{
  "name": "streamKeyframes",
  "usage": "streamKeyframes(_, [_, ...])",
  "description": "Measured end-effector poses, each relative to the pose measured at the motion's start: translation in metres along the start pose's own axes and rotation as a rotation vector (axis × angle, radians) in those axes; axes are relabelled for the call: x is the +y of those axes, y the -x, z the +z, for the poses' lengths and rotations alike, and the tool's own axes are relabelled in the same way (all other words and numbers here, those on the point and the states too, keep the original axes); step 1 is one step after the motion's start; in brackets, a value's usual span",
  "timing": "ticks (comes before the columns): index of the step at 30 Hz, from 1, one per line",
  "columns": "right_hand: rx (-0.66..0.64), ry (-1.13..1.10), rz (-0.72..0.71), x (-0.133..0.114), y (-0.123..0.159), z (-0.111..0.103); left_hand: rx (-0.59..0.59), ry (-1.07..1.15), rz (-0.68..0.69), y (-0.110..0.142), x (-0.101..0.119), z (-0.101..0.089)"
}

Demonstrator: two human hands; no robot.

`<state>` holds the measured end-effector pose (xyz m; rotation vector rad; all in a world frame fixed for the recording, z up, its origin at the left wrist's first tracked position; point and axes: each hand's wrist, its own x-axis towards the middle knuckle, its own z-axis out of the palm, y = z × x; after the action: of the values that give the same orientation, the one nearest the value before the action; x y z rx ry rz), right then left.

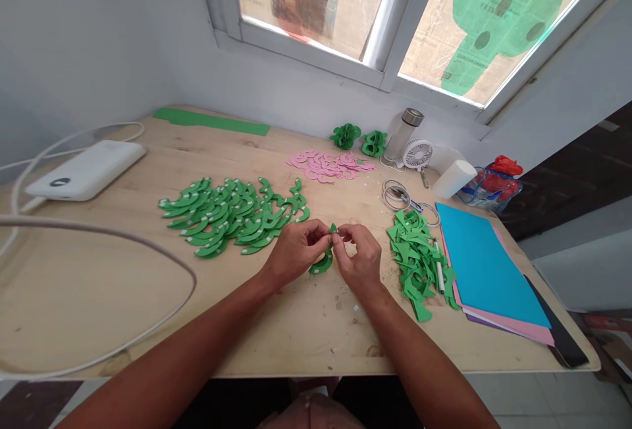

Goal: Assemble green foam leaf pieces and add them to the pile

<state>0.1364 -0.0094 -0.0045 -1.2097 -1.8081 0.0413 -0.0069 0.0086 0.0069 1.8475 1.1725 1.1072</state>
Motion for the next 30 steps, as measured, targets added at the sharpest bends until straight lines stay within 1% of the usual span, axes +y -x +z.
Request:
streamKeyframes(7, [-0.008, -0.041, 0.052, 0.0012, 0.0005, 0.0017, -0.004, -0.039, 0.019, 0.0003, 0.0007, 0.0004])
streamKeyframes(18, [-0.024, -0.115, 0.108, 0.0034, 0.0000, 0.0037, -0.009, -0.017, 0.021, 0.0005, -0.0011, 0.0007])
streamKeyframes(23, [0.025, -0.130, 0.136, 0.0021, 0.0005, 0.0047, 0.000, -0.047, 0.037, 0.0009, -0.0021, 0.0021])
streamKeyframes(26, [0.054, -0.061, 0.097, -0.0007, -0.0002, 0.0033, 0.015, -0.087, 0.062, 0.0013, -0.0008, 0.0022])
streamKeyframes(30, [0.033, 0.030, -0.006, -0.0033, -0.0010, 0.0011, 0.024, -0.132, 0.094, 0.0016, 0.0009, 0.0024])
